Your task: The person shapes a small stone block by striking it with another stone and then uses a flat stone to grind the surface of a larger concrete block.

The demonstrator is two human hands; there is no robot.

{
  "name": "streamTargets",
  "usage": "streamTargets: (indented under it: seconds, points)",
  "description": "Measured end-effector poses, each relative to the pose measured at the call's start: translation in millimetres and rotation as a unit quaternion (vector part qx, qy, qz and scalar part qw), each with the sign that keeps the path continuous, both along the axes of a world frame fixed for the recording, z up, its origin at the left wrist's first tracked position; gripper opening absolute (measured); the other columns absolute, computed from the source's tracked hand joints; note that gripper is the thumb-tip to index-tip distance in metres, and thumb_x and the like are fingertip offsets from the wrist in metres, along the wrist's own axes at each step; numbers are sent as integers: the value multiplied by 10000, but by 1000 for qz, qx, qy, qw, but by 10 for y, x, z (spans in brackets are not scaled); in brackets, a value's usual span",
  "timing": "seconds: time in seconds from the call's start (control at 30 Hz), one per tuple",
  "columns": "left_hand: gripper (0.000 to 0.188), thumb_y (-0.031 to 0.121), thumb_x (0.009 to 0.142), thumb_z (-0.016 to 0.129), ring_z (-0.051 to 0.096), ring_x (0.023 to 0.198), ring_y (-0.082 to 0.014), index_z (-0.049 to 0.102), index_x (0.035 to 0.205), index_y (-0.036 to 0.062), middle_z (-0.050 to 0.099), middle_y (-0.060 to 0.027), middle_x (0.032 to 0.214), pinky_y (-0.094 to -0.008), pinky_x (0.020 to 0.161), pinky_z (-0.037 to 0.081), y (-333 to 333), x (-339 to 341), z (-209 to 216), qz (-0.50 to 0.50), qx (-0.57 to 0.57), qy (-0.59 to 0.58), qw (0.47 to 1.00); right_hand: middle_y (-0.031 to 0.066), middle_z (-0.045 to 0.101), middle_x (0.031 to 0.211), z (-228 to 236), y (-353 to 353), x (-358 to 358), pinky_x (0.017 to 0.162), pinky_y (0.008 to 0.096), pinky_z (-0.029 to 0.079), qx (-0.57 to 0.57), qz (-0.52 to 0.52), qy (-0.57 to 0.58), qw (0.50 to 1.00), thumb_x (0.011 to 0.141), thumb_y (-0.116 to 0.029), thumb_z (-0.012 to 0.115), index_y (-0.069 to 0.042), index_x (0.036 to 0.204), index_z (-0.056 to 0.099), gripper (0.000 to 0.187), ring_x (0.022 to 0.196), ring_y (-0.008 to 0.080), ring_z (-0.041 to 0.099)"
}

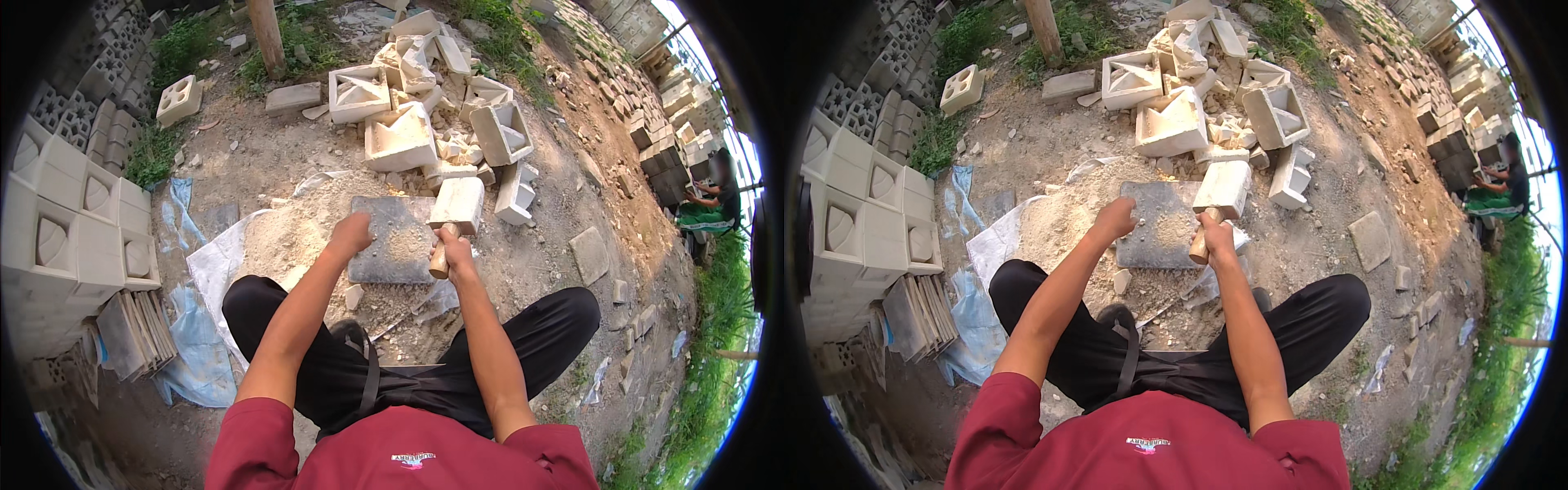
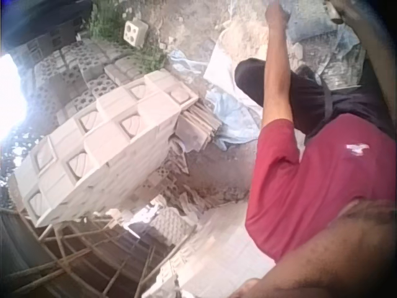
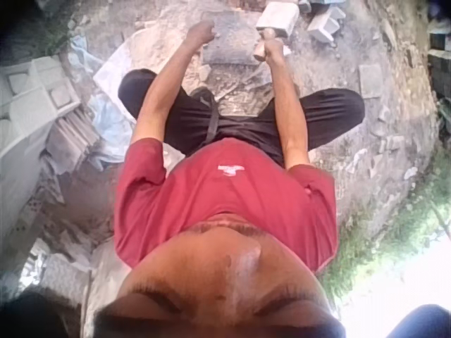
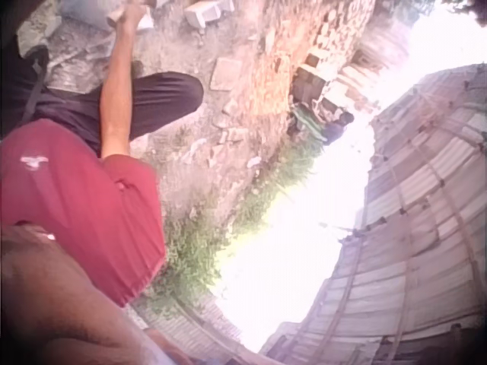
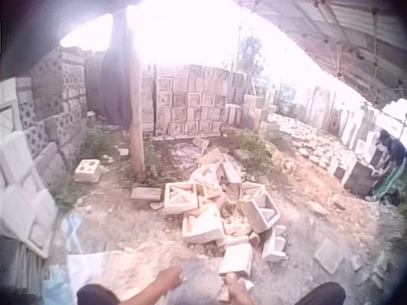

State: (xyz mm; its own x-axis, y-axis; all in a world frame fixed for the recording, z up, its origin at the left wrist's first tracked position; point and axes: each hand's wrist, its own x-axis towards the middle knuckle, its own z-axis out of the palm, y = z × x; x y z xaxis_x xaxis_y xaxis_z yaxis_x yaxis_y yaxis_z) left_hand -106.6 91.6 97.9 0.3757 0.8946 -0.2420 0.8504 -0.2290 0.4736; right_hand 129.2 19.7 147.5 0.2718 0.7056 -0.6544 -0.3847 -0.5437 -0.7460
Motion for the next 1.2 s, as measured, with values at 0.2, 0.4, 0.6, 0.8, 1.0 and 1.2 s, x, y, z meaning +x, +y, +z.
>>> streamTargets:
  seconds: [0.2, 0.4, 0.6, 0.8, 1.0, 1.2]
  points:
    - [377, 256, 801, 683, 577, 1014, -385, 578, 1089, 38, 582, -188, 1099, -461, 836, 484, -309, 364, -400, 118, 61, -17, 991, 151, 644, 725, -677, -182, 254, 509, 349, 520, 17, -12, -181, 983, 751, -229, 667, 89, 846, 608, 337, 554, 226, 653]
    - [319, 175, 781, 672, 577, 961, -383, 612, 1055, 24, 582, -189, 1014, -446, 833, 480, -520, 365, -779, 141, 108, 19, 984, 172, 656, 635, -818, -516, 107, 596, 357, 532, -26, 48, -216, 975, 712, -313, 675, 98, 750, 642, 414, 579, 255, 677]
    - [227, 176, 772, 672, 582, 925, -373, 654, 937, 21, 596, -177, 945, -439, 823, 474, -668, 294, -904, 181, 129, -50, 974, 301, 661, 811, -909, -695, 284, 756, 430, 526, -20, 131, -312, 941, 659, -382, 670, 137, 829, 640, 547, 822, 406, 670]
    - [204, 202, 785, 672, 594, 942, -350, 668, 939, 69, 621, -153, 956, -435, 821, 478, -547, 335, -870, 127, 149, 16, 981, 326, 649, 917, -675, -814, 362, 817, 442, 509, -12, 153, -314, 937, 658, -384, 672, 128, 874, 647, 557, 927, 418, 648]
    - [247, 231, 798, 678, 600, 963, -329, 668, 1009, 103, 640, -124, 1004, -425, 831, 477, -462, 831, -623, 64, 119, -43, 990, 330, 645, 930, -470, -949, 511, 825, 445, 509, 6, 155, -377, 913, 661, -389, 681, 127, 894, 649, 567, 941, 428, 639]
    - [321, 175, 785, 632, 596, 1034, -317, 632, 1104, 132, 641, -104, 1063, -472, 891, 444, -486, 773, -635, 86, 51, -45, 994, 314, 650, 924, -577, -1069, 367, 811, 443, 514, 27, 201, -380, 902, 674, -376, 676, 102, 948, 646, 551, 929, 426, 640]
